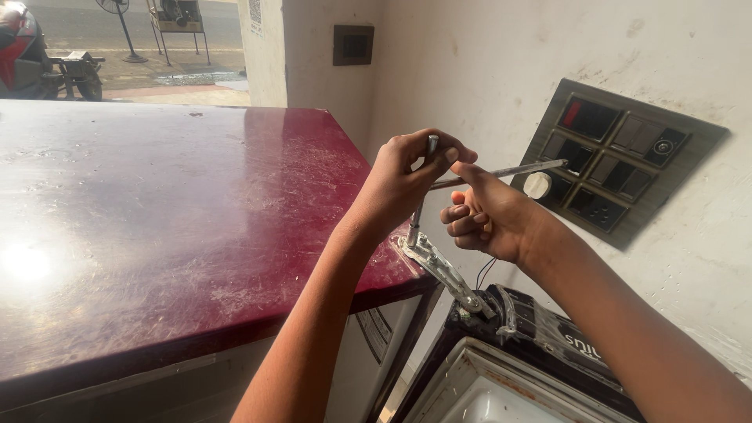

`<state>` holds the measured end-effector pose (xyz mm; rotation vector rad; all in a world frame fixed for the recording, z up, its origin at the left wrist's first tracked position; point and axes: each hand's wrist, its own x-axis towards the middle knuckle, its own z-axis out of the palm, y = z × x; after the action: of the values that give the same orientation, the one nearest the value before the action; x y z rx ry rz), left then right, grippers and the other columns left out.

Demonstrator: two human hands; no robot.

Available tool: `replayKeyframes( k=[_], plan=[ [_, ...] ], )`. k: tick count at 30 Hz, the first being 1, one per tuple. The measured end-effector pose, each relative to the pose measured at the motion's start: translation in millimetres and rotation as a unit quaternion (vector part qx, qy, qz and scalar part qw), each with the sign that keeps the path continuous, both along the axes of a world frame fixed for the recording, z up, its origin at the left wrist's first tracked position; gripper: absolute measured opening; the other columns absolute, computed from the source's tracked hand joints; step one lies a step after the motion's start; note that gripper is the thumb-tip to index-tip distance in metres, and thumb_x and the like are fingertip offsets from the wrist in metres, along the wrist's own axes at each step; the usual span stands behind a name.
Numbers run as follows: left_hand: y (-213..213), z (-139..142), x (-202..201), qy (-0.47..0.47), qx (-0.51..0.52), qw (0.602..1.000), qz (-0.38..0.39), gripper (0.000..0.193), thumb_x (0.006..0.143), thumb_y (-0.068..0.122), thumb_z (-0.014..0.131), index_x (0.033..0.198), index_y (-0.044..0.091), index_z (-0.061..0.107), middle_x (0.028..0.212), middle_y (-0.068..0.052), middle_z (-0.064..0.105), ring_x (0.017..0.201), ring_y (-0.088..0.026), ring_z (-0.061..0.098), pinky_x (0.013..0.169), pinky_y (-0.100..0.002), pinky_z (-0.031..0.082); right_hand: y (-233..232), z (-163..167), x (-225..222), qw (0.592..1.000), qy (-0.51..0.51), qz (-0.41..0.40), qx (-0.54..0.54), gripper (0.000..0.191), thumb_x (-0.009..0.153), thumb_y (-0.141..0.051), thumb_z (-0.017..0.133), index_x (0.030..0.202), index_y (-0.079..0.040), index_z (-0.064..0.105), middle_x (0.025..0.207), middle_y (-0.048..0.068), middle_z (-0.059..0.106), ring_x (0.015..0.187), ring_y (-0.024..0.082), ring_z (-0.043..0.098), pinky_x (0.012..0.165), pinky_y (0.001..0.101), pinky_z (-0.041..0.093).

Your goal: The person uses a T-handle hex wrench to tighten a bolt on the hinge of a maroon freezer door. They repeatedly insert and turn the wrench to secure the hinge, then remove the tool and place it on the freezer top.

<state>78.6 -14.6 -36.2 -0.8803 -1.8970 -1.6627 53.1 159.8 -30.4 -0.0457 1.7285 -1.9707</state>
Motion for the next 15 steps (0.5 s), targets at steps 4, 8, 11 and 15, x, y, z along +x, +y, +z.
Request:
replayKeyframes(
  k=[4,8,11,15],
  plan=[
    [2,1,2,-0.036,0.040,0.998,-0.022,0.021,0.102,0.016,0.059,0.106,0.000,0.072,0.102,-0.012,0.080,0.099,-0.020,0.079,0.090,-0.035,0.066,0,0,4,0.998,0.031,0.051,-0.030,0.049,0.092,-0.054,0.065,0.096,-0.011,0.043,0.074,0.000,0.048,0.048,0.001,0.037,0.039,0.0178,0.030],
    [4,3,6,-0.047,0.008,0.998,0.029,0.021,0.101,0.016,0.059,0.103,0.001,0.073,0.098,-0.011,0.080,0.092,-0.019,0.078,0.083,-0.034,0.066,-6,-8,6,0.996,0.056,0.022,-0.065,0.036,0.089,-0.040,0.070,0.094,-0.012,0.047,0.074,-0.003,0.046,0.053,0.003,0.043,0.045,0.0175,0.037],
    [4,5,9,-0.013,0.017,0.999,0.025,0.020,0.101,0.014,0.060,0.101,-0.002,0.072,0.096,-0.011,0.080,0.090,-0.019,0.078,0.082,-0.034,0.065,-5,-12,2,0.992,0.043,0.035,-0.114,0.026,0.089,-0.032,0.072,0.087,-0.013,0.054,0.065,-0.007,0.046,0.047,0.001,0.040,0.037,0.0153,0.031],
    [4,7,12,-0.011,-0.014,0.998,0.063,0.021,0.101,0.014,0.060,0.098,-0.001,0.073,0.091,-0.010,0.079,0.087,-0.017,0.078,0.080,-0.032,0.064,-4,-14,0,0.978,0.014,0.038,-0.203,0.027,0.099,-0.023,0.069,0.079,-0.011,0.055,0.063,-0.006,0.052,0.050,0.000,0.046,0.038,0.0153,0.034]
  ],
)
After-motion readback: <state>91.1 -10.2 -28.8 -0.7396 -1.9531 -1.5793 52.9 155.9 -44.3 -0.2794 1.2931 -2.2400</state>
